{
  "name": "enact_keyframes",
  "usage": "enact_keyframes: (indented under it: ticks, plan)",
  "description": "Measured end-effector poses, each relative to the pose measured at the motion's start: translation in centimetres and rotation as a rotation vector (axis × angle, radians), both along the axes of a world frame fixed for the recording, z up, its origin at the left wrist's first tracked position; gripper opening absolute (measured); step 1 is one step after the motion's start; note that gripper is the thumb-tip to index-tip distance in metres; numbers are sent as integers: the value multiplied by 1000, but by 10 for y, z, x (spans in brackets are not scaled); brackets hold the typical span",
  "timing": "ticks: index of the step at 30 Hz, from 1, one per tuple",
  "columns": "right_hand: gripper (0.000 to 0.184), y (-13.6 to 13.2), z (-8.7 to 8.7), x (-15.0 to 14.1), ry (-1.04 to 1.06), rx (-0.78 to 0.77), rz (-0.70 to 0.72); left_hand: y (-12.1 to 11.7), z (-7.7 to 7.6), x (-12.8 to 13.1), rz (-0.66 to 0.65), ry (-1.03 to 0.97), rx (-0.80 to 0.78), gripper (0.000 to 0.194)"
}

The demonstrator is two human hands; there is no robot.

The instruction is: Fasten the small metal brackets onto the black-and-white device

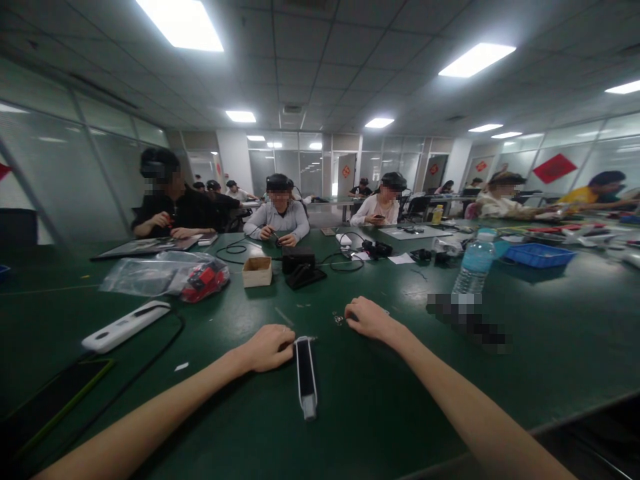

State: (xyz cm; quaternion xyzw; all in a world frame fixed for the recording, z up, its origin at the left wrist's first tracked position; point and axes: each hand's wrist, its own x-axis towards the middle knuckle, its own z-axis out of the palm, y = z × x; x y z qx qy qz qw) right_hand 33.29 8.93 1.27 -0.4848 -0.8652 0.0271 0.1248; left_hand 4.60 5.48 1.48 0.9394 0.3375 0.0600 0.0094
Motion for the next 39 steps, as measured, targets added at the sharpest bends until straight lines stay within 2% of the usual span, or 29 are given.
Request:
enact_keyframes:
  ticks: [9,17,23,32,36,39]
  plan:
    - [22,-3,-3,-9,53,-2,121,1,-1,0,-10,11,22,21]
    - [22,5,-13,-10,126,44,131,0,1,1,11,30,7,22]
    - [21,7,-11,-7,182,97,75,4,-4,-1,-12,9,36,20]
    - [22,13,-6,11,33,32,-7,1,-1,0,-1,0,-12,22]
    - [19,10,-2,10,-13,-2,-20,2,-2,-1,-6,14,22,21]
    - [20,3,4,4,-84,46,-32,3,-3,0,-7,29,49,21]
